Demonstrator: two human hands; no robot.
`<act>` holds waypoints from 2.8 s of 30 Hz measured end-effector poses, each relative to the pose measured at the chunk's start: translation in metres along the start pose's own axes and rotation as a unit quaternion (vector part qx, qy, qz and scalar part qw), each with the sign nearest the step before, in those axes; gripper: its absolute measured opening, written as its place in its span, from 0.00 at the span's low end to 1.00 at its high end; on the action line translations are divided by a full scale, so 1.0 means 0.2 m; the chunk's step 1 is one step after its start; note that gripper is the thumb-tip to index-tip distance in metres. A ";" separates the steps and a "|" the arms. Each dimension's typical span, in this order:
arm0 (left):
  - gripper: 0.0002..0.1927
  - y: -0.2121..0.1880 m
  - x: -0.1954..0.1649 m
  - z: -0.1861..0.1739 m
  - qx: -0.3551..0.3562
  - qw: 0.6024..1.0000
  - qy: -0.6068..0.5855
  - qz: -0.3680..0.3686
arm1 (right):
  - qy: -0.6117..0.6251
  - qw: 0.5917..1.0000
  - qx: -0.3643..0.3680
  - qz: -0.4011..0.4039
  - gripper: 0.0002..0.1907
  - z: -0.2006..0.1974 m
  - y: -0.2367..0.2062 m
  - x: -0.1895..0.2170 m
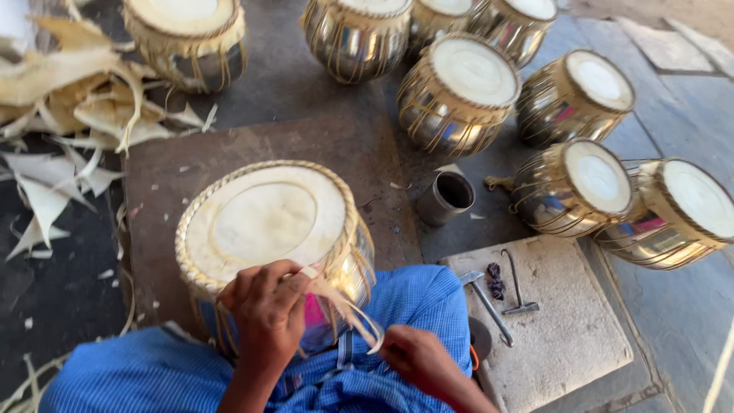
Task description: The person is repairing a drum by hand and using a tool. They are weaving strips of material through the braided edge of the drum head, pulling them tight, and occasionally using a small tool to guide or secure the strips.
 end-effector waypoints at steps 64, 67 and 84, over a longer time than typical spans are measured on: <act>0.13 0.14 -0.09 0.24 0.122 0.963 -0.073 0.230 | -0.045 0.984 0.148 -0.091 0.17 0.30 -0.71 -0.28; 0.10 0.27 0.10 0.17 0.131 0.963 -0.144 0.184 | -0.051 0.988 0.125 -0.071 0.13 0.34 -0.79 -0.33; 0.08 -0.32 -0.11 0.02 0.057 0.995 0.006 0.076 | -0.027 0.920 -0.391 -0.011 0.16 -1.11 -0.03 -0.38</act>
Point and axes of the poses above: each hand's wrist, its own y-axis towards the middle knuckle, its own z-axis out of the palm, x = y × z, the point moved 9 cm from there along y, towards the middle knuckle, and after that the axes turned 6 degrees about -x, right-handed, at the moved point
